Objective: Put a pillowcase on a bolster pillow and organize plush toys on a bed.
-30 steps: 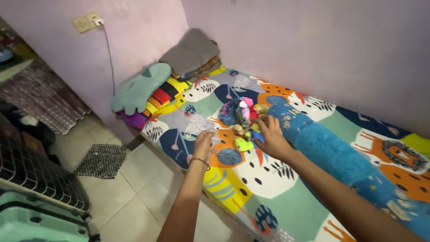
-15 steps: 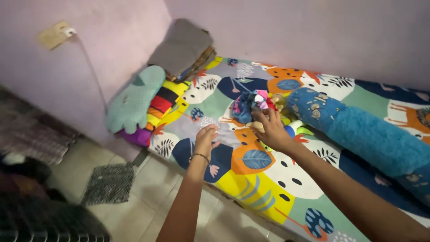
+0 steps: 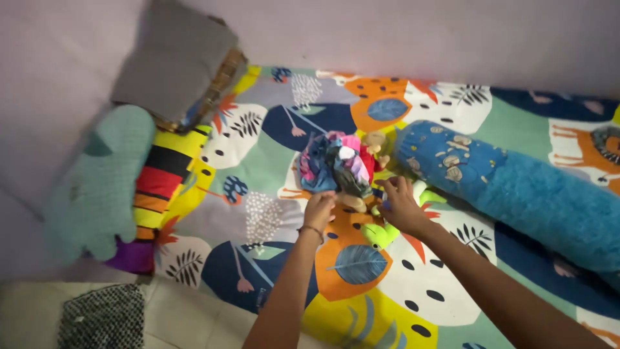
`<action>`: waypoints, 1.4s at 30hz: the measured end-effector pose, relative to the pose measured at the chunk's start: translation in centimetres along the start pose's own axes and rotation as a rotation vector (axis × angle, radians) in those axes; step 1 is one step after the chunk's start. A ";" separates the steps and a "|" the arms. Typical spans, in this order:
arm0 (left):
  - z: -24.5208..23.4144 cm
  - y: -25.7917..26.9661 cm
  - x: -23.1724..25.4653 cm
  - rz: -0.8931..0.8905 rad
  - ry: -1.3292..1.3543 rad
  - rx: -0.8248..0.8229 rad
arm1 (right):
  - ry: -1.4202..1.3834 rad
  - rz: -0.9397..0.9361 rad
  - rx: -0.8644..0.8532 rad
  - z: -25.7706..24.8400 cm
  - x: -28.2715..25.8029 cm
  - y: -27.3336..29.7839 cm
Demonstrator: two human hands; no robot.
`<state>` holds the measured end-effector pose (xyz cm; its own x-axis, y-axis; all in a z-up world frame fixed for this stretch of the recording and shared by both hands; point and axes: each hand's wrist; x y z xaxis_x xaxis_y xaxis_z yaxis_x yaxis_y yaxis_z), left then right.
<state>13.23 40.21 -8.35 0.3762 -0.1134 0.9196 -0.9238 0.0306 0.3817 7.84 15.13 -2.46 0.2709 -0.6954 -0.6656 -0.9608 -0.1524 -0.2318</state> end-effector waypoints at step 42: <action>3.1 -8.4 -11.8 0.405 -0.559 0.060 | 0.034 0.364 -0.095 6.0 9.4 3.8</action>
<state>16.37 38.20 -22.67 -0.0771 -0.6003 0.7960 -0.9922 0.1249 -0.0020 7.06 12.22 -13.92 -0.0896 -0.7389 -0.6678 -0.9955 0.0452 0.0835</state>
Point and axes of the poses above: each hand's wrist, its own y-axis away from the middle knuckle, its own z-axis out of the palm, x = y × z, and after that the axes turned 6 degrees about -y, right-handed
